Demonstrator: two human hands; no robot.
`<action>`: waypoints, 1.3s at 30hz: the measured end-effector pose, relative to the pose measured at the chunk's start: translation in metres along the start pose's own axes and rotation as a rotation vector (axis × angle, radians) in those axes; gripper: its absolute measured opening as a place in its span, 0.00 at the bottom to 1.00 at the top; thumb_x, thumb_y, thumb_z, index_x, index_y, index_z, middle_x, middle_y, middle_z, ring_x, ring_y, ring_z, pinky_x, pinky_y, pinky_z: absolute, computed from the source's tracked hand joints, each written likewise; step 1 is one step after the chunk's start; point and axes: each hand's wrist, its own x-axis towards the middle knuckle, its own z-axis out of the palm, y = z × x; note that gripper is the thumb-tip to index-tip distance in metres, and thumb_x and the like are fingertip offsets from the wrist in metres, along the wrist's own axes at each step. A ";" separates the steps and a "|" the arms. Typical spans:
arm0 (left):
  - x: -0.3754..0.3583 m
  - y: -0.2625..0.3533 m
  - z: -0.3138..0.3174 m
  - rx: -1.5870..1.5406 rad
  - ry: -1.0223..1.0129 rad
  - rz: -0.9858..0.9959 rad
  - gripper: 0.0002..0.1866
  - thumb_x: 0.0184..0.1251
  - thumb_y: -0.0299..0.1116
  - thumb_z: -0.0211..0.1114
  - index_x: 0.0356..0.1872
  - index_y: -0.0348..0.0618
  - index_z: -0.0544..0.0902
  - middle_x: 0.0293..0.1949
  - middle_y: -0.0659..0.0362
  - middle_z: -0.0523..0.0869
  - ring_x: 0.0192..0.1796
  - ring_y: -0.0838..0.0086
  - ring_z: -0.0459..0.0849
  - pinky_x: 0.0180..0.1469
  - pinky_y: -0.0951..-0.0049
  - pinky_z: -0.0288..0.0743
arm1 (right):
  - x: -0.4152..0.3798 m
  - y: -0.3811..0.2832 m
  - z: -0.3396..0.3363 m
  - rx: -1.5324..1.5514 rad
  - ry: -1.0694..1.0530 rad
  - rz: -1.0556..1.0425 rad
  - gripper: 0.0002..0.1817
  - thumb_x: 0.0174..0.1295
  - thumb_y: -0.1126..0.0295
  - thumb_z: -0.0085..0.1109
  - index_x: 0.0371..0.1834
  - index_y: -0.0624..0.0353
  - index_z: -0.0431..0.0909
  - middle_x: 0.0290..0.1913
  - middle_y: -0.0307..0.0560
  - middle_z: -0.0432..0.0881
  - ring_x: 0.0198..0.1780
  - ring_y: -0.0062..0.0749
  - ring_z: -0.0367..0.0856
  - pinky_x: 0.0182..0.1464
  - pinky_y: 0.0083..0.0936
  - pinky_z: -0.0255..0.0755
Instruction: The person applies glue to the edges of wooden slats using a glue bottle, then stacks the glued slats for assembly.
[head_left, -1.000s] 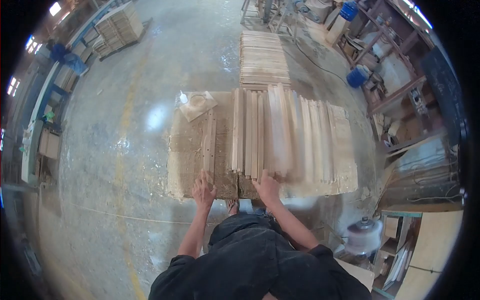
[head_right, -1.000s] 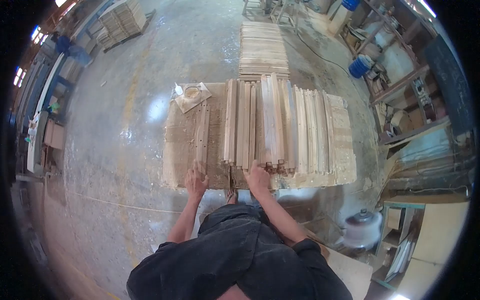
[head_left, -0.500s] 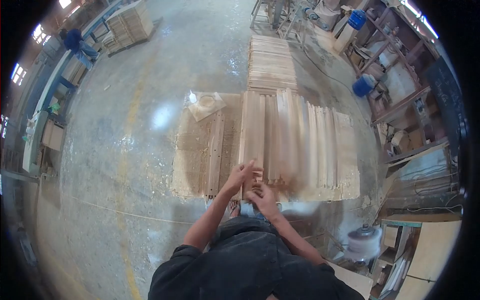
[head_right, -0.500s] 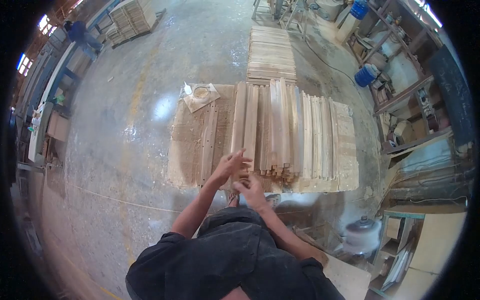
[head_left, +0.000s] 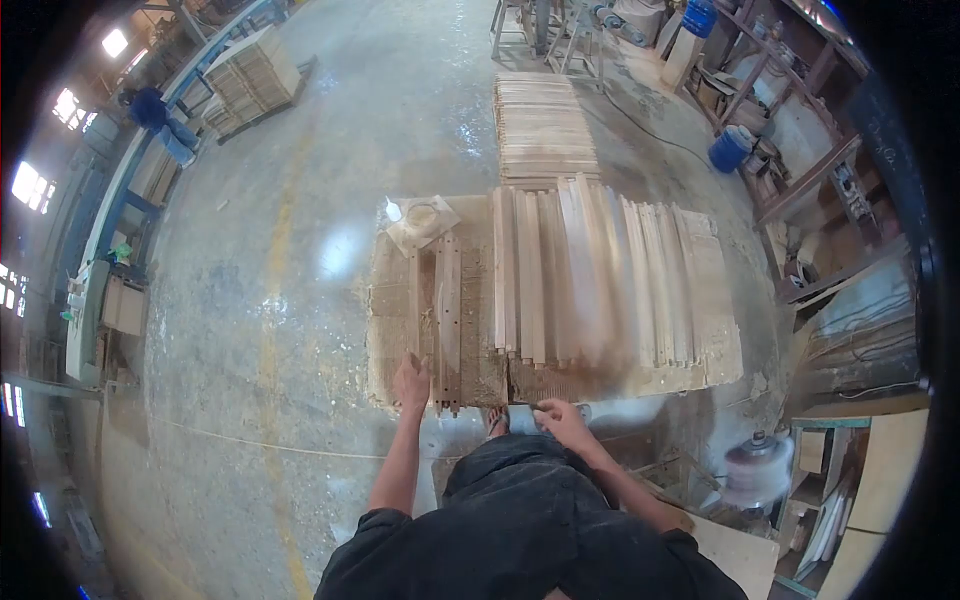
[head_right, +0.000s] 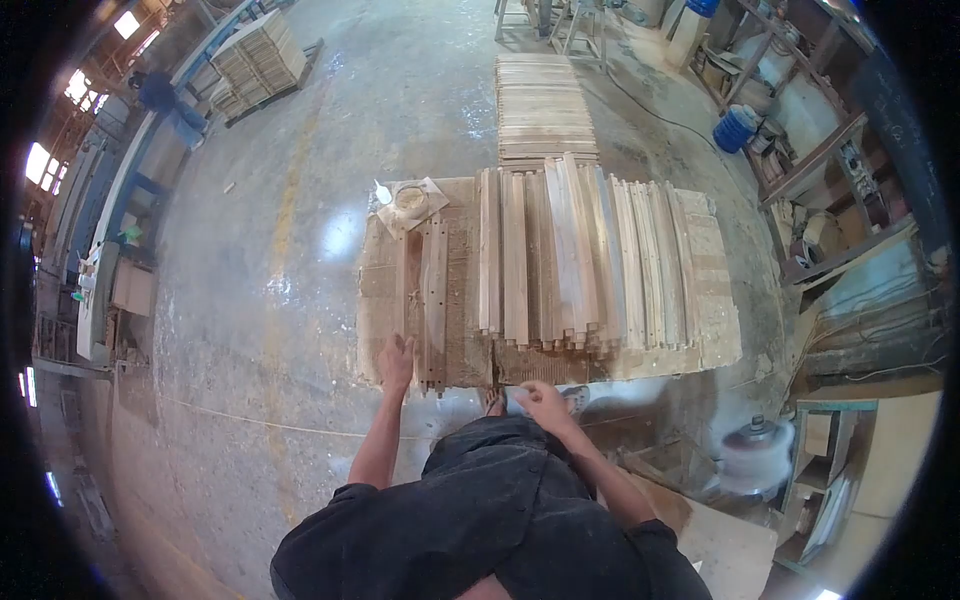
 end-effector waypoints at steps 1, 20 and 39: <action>0.001 0.004 0.000 -0.005 -0.018 -0.009 0.19 0.75 0.46 0.67 0.49 0.37 0.82 0.39 0.39 0.88 0.43 0.39 0.87 0.47 0.44 0.78 | -0.004 0.008 -0.003 -0.042 0.013 -0.004 0.25 0.70 0.57 0.71 0.60 0.65 0.83 0.46 0.53 0.91 0.48 0.33 0.90 0.51 0.31 0.82; 0.074 0.096 0.054 0.396 -0.057 0.045 0.64 0.51 0.62 0.81 0.85 0.46 0.56 0.54 0.43 0.80 0.56 0.48 0.82 0.57 0.51 0.77 | -0.052 0.041 -0.039 -0.372 0.162 -0.009 0.25 0.69 0.51 0.68 0.58 0.60 0.86 0.43 0.60 0.88 0.48 0.51 0.89 0.52 0.40 0.80; 0.102 0.014 0.058 -0.158 0.032 0.037 0.22 0.68 0.43 0.73 0.58 0.44 0.89 0.33 0.49 0.90 0.37 0.53 0.89 0.45 0.55 0.81 | -0.040 -0.010 -0.036 -0.228 0.113 -0.032 0.25 0.72 0.54 0.66 0.61 0.63 0.84 0.48 0.59 0.90 0.49 0.43 0.90 0.55 0.35 0.81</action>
